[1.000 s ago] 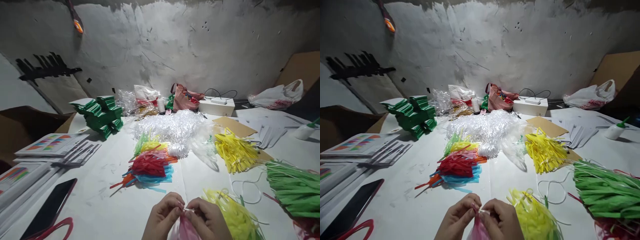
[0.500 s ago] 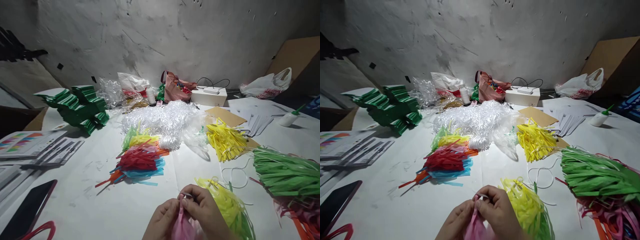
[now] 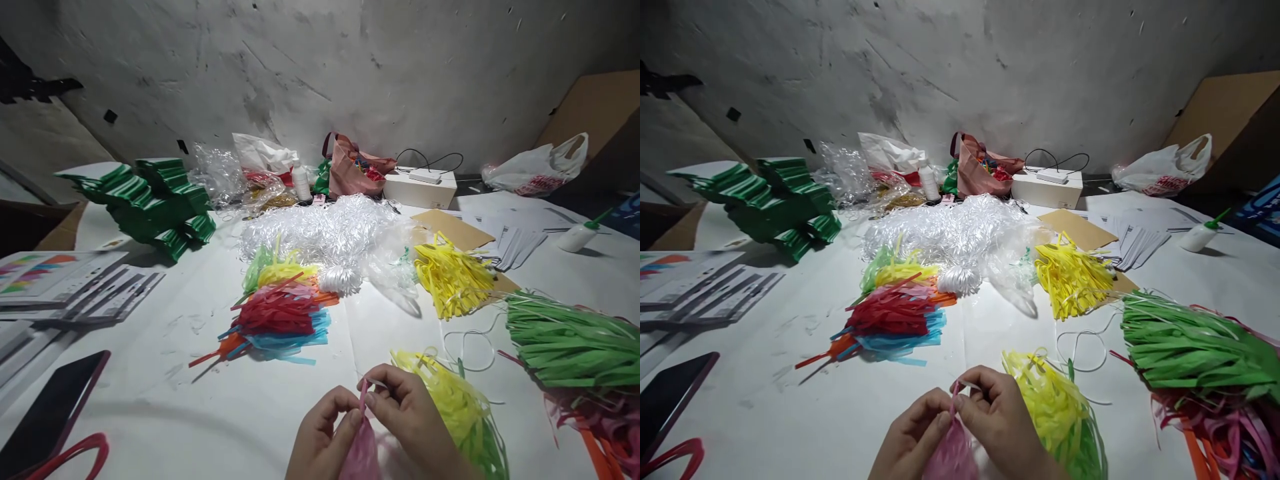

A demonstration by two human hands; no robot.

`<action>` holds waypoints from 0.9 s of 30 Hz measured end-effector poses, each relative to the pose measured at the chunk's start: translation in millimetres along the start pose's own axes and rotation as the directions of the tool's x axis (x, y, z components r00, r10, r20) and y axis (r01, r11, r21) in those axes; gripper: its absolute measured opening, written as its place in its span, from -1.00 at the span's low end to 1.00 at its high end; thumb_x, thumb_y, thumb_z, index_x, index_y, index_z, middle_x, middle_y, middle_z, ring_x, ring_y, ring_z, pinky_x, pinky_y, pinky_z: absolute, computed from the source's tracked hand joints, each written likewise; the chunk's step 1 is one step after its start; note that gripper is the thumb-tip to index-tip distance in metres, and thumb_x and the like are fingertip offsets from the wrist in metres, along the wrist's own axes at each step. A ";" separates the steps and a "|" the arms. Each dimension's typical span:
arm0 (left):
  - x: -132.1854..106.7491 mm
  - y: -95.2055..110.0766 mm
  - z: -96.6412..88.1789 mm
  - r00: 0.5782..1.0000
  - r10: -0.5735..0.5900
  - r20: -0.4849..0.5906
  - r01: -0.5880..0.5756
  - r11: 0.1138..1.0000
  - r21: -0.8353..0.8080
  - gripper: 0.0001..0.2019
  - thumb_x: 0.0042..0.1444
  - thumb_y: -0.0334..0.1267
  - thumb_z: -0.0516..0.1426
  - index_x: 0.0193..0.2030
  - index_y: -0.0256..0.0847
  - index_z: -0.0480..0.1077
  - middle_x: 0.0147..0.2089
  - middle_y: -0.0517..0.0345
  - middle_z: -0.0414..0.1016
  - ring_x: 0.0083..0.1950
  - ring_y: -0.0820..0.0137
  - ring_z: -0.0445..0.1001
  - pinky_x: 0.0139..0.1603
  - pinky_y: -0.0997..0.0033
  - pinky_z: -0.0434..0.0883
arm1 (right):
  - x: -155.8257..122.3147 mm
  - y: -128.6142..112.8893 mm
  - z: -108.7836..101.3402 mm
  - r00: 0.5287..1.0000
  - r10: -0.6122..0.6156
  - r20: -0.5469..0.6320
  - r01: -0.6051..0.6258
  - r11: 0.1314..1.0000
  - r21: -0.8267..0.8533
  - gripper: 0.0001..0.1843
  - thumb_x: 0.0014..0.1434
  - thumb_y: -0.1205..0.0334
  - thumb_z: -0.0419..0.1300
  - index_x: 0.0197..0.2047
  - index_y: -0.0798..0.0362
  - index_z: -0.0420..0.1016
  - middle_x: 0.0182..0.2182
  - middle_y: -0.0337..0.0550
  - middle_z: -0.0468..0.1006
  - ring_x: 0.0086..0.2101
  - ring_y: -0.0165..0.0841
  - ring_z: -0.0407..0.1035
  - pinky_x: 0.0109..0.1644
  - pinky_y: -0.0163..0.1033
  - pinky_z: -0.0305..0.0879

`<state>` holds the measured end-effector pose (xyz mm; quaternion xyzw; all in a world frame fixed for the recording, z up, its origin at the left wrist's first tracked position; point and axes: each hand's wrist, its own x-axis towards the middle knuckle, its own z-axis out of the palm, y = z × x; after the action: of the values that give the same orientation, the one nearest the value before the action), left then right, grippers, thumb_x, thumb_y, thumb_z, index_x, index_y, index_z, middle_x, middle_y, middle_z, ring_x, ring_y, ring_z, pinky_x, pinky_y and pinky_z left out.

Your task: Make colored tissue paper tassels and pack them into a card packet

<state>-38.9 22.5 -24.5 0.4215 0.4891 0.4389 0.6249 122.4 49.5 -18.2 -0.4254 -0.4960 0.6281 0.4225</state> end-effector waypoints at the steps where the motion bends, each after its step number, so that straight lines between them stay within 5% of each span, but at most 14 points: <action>1: -0.2 -0.7 -1.1 1.000 0.008 0.006 -0.008 1.000 0.017 -0.65 0.07 0.09 0.30 -0.36 -0.19 0.54 -0.36 0.09 0.49 -0.25 0.25 0.42 -0.19 0.36 0.37 | 0.3 -0.6 0.4 1.000 0.006 0.012 -0.006 1.000 0.008 -0.61 0.12 -0.11 0.33 -0.27 0.09 0.59 -0.53 -0.29 0.33 -0.50 -0.45 0.09 -0.42 -0.34 0.07; 12: -3.6 -4.8 2.6 0.999 -0.013 -0.046 0.010 0.998 -0.061 -0.67 0.02 0.08 0.33 -0.40 -0.17 0.52 -0.40 0.15 0.45 -0.32 0.31 0.37 -0.28 0.42 0.32 | 0.1 -7.9 4.1 0.999 0.034 0.018 -0.035 0.997 0.075 -0.75 0.09 0.06 0.33 -0.35 0.10 0.56 -0.56 -0.34 0.35 -0.56 -0.51 0.01 -0.46 -0.36 0.02; 18: -4.3 -12.3 5.7 0.995 0.081 -0.057 -0.077 0.995 0.067 -0.69 0.07 0.08 0.29 -0.41 -0.14 0.51 -0.40 0.10 0.46 -0.31 0.25 0.38 -0.25 0.39 0.35 | -2.6 -0.8 2.7 0.999 0.037 0.022 -0.037 0.999 -0.022 -0.94 0.02 0.29 0.24 -0.40 0.07 0.43 -0.58 -0.39 0.23 -0.52 -0.49 0.03 -0.45 -0.37 -0.01; 23: -4.6 -9.9 4.4 0.991 0.125 -0.039 -0.121 0.989 0.088 -0.71 0.10 0.05 0.27 -0.39 -0.13 0.54 -0.37 0.07 0.47 -0.28 0.23 0.40 -0.18 0.35 0.37 | -6.2 -1.6 2.0 0.997 -0.067 0.049 0.075 0.979 -0.191 -0.74 0.21 0.09 0.23 -0.41 0.06 0.38 -0.57 -0.38 0.24 -0.52 -0.48 0.08 -0.46 -0.35 -0.03; 27: -2.1 -10.8 0.7 1.000 -0.024 -0.001 0.024 0.996 -0.086 -0.69 0.03 0.05 0.34 -0.38 -0.18 0.53 -0.37 0.13 0.47 -0.28 0.30 0.39 -0.21 0.39 0.36 | -8.3 -1.7 -2.6 0.992 -0.113 0.056 0.124 0.955 -0.270 -0.66 0.34 -0.03 0.13 -0.30 0.07 0.45 -0.51 -0.33 0.33 -0.47 -0.44 0.19 -0.41 -0.34 0.06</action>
<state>-37.0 17.6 -34.2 0.3880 0.4751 0.4525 0.6472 127.4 42.5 -15.9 -0.4365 -0.6109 0.5355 0.3867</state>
